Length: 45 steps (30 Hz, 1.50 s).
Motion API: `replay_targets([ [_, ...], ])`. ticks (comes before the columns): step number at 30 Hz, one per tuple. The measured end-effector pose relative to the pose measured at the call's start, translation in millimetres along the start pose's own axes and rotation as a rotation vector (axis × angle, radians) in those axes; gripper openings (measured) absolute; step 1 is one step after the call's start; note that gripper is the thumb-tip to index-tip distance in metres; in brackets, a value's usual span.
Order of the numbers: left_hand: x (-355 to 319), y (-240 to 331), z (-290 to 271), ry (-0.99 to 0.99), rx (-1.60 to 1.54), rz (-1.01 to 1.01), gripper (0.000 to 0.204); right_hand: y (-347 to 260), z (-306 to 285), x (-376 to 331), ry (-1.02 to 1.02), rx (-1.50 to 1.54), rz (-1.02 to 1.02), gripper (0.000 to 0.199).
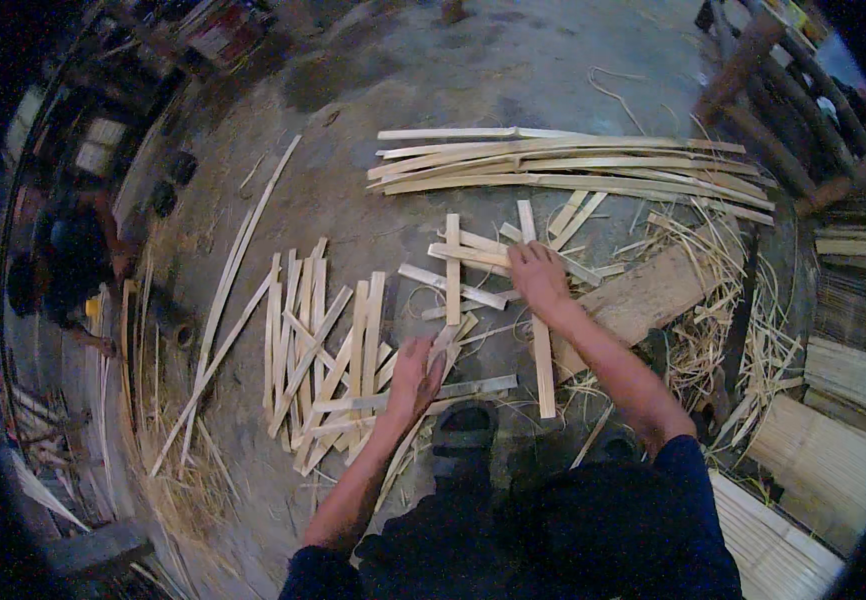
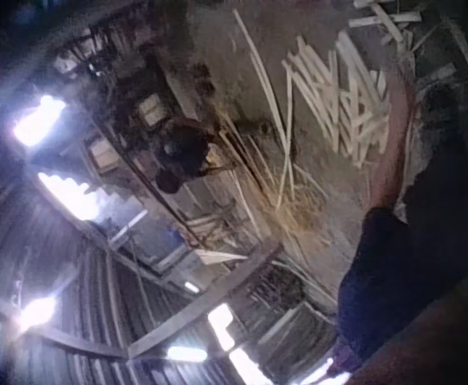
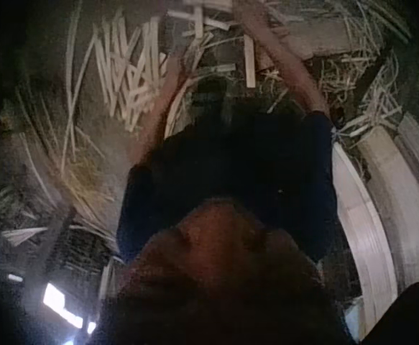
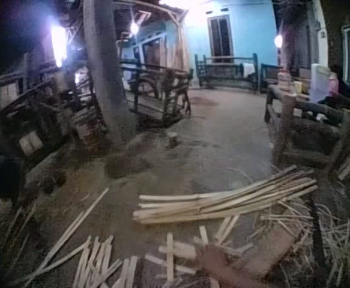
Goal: The person sits on the floor and uses a knife to split long bamboo strips into thinner pieces. They repeatedly pick up strips, split them, and place the resulting pieces on the floor.
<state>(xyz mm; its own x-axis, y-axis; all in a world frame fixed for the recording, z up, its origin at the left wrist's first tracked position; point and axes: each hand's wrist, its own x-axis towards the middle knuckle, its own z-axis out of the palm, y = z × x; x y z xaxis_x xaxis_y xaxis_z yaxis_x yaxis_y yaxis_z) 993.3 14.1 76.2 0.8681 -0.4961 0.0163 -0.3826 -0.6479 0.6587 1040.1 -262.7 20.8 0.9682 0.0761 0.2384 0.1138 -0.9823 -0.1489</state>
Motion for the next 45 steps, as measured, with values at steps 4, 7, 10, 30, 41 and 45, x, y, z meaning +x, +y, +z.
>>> replay_targets([
  [4, 55, -16, 32, 0.163, 0.229, -0.182, 0.066, -27, 3, 3, -0.115, -0.094, 0.11, 0.055],
  [7, 83, -18, 57, 0.156, 0.274, -0.239, 0.081, -29, 4, 6, -0.158, -0.141, 0.167, 0.055],
  [10, 94, -8, 64, 0.113, 0.106, -0.302, 0.083, -27, -1, 7, -0.202, -0.099, 0.202, 0.048],
  [30, 65, -5, 36, 0.445, -1.132, -0.554, 0.035, -26, -43, -31, 0.06, 0.635, 0.472, 0.027],
  [41, 78, 67, 45, 0.13, -1.329, -0.547, 0.036, -47, -65, -75, 0.002, 1.418, 0.632, 0.033],
  [45, 72, 65, 62, 0.102, -1.35, -0.502, 0.038, -55, -65, -82, -0.133, 1.505, 0.763, 0.032],
])
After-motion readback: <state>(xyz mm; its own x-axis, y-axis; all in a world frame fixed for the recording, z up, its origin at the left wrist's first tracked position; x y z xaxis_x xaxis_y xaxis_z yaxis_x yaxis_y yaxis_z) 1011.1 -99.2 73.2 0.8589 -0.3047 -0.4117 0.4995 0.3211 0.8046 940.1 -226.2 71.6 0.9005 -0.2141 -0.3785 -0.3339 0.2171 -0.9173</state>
